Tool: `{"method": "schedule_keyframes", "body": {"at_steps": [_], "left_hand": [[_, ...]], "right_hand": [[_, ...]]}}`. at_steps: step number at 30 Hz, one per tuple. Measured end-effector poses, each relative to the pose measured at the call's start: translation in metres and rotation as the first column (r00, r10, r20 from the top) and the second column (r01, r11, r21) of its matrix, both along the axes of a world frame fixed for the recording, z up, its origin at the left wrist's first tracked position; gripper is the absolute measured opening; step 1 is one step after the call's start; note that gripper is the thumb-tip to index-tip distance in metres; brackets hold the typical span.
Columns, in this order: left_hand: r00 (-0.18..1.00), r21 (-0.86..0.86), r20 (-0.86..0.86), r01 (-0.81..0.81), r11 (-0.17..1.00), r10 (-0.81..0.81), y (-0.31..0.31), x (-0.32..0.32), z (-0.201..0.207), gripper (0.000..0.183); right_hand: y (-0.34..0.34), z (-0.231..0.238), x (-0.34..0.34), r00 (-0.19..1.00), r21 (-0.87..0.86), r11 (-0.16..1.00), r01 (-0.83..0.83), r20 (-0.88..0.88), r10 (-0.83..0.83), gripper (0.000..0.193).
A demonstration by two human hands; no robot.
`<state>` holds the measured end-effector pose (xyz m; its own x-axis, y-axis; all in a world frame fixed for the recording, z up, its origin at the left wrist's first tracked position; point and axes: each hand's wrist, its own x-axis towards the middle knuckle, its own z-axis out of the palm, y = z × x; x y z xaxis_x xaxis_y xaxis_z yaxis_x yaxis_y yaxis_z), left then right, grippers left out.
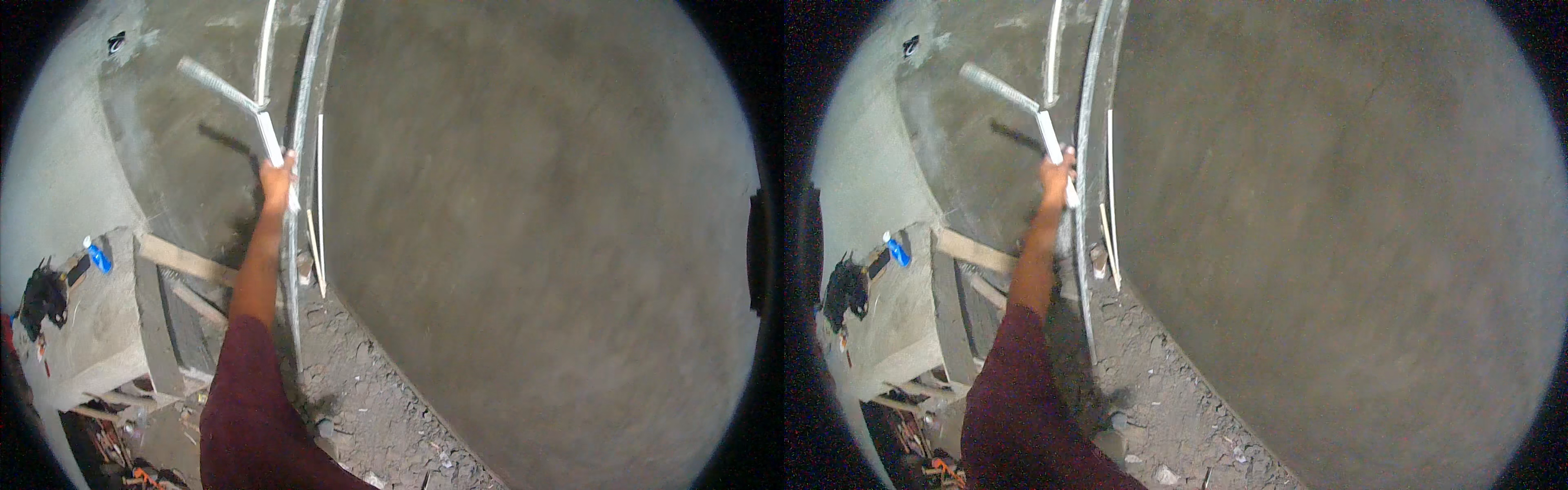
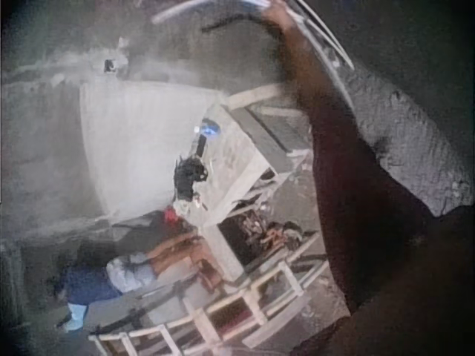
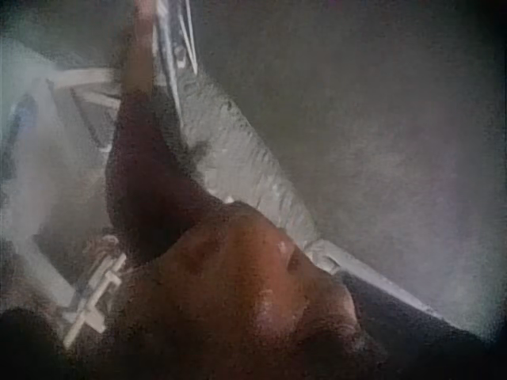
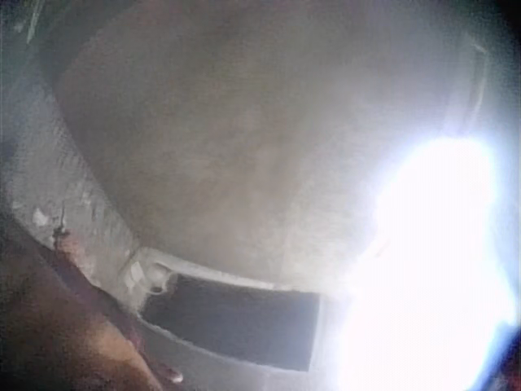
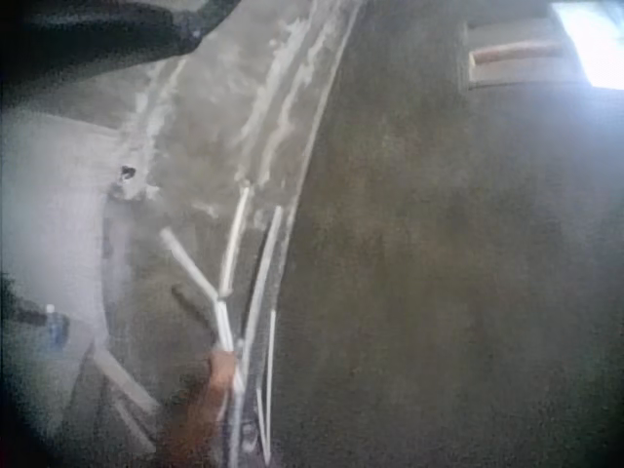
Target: The person cuts a long metal profile with shears, then measures and marks multiple metal profiles using a tape measure and pen. The person arranges the cut pieces into a rectangular frame on the floor and uses a square tool to check alignment.
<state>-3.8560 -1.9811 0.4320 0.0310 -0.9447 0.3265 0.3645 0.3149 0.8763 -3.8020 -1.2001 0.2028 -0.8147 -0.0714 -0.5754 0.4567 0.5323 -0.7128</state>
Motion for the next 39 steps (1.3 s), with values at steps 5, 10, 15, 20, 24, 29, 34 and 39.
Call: {"method": "schedule_keyframes", "body": {"at_steps": [5,10,15,20,24,29,34,39], "left_hand": [[0.916,0.232,-0.063,0.399,0.887,-0.396,0.281,0.039,-0.089,0.036],[0.734,0.38,0.041,0.616,0.69,-0.677,0.512,0.096,-0.159,0.013],[0.396,0.028,0.656,0.838,0.544,-0.643,0.691,0.157,-0.147,0.037],[0.296,-0.089,0.82,0.912,0.401,-0.49,0.817,0.195,-0.156,0.051],[0.294,-0.133,0.825,0.931,0.339,-0.483,0.869,0.217,-0.15,0.049],[0.119,0.098,0.526,0.975,0.199,-0.842,0.921,0.222,-0.133,0.048],[-0.225,0.258,0.314,0.955,-0.145,-0.922,0.952,0.198,-0.089,0.059],[-0.044,0.008,0.676,0.999,-0.052,-0.736,0.98,0.139,-0.087,0.045]], "right_hand": [[0.044,-0.006,0.011,0.995,-0.17,0.985,-0.01,-0.096,-0.007,0.02],[0.039,0.094,-0.009,0.779,-0.22,0.944,-0.248,-0.624,0.06,0.019],[0.114,0.191,0.033,0.78,-0.772,0.605,-0.196,-0.497,-0.381,0.037],[0.269,0.189,0.08,0.721,-0.846,0.499,-0.185,-0.462,-0.517,0.039],[0.308,0.202,0.135,0.525,-0.926,0.372,0.066,-0.284,-0.802,0.044],[0.376,0.158,0.147,0.574,-0.986,-0.034,0.163,0.123,-0.81,0.034],[0.378,0.121,0.141,0.702,-0.957,-0.025,0.29,0.231,-0.674,0.028],[0.377,0.114,0.206,0.776,-0.847,0.367,0.385,0.082,-0.626,0.038]]}}
